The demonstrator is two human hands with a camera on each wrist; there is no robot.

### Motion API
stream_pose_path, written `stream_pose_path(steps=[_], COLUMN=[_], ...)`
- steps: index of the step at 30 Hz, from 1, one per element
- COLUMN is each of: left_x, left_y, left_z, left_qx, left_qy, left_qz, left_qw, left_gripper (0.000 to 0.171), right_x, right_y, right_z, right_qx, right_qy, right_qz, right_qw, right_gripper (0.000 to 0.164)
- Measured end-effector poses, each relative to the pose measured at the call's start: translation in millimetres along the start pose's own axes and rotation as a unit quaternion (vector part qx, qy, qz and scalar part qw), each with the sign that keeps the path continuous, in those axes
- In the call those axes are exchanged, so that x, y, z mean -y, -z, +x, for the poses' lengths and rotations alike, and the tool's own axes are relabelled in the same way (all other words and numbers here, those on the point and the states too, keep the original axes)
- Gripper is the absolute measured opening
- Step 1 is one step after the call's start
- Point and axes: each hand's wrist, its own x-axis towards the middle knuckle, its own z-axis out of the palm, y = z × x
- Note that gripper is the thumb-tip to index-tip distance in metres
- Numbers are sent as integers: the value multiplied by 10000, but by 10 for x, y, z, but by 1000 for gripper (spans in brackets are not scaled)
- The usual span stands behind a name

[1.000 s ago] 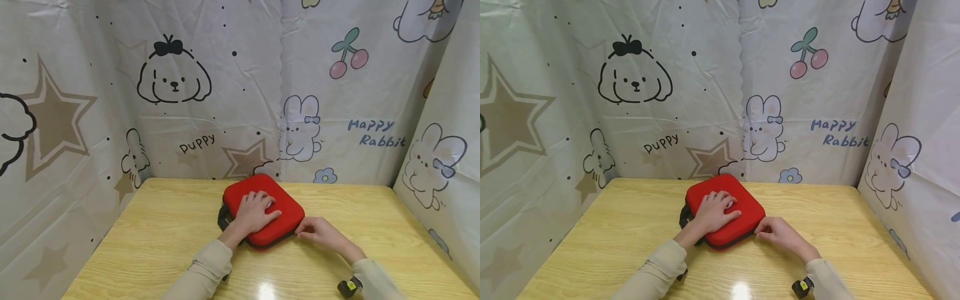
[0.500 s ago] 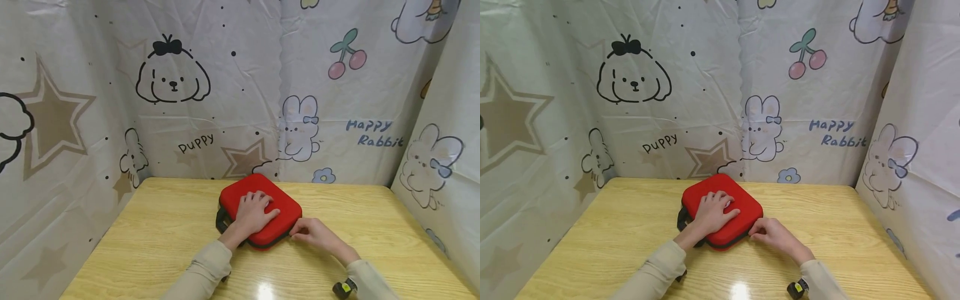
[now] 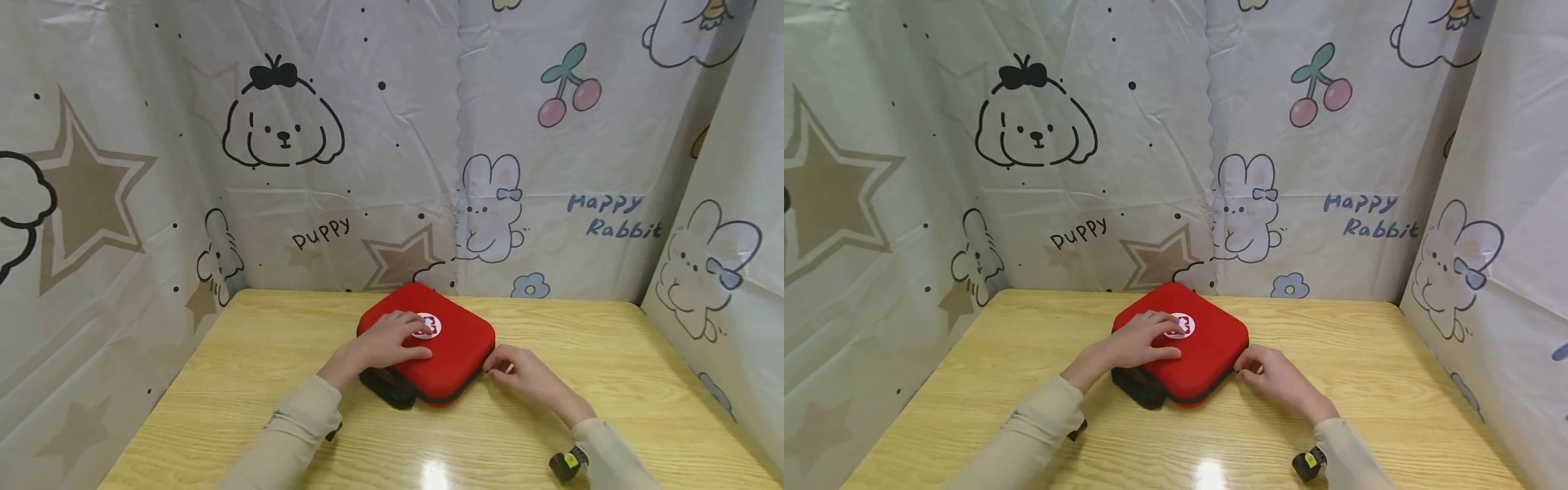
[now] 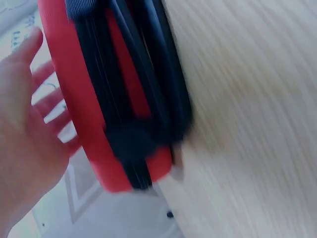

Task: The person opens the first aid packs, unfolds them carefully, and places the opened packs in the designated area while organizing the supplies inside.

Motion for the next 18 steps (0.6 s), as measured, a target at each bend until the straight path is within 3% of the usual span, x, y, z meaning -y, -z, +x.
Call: stream_pose_path(steps=[7, 18], left_x=[143, 176], left_y=[36, -33], left_z=[-112, -117], left_qx=[473, 273], left_qy=[-424, -266], left_qz=[-4, 218], left_qw=[9980, 9990], left_gripper=[64, 68], right_x=[-72, -38], right_y=[29, 50], right_z=[-14, -36], right_qx=[-74, -16], right_qy=[54, -62], right_qz=[-29, 101], right_qw=[10000, 9999], right_gripper=[8, 8])
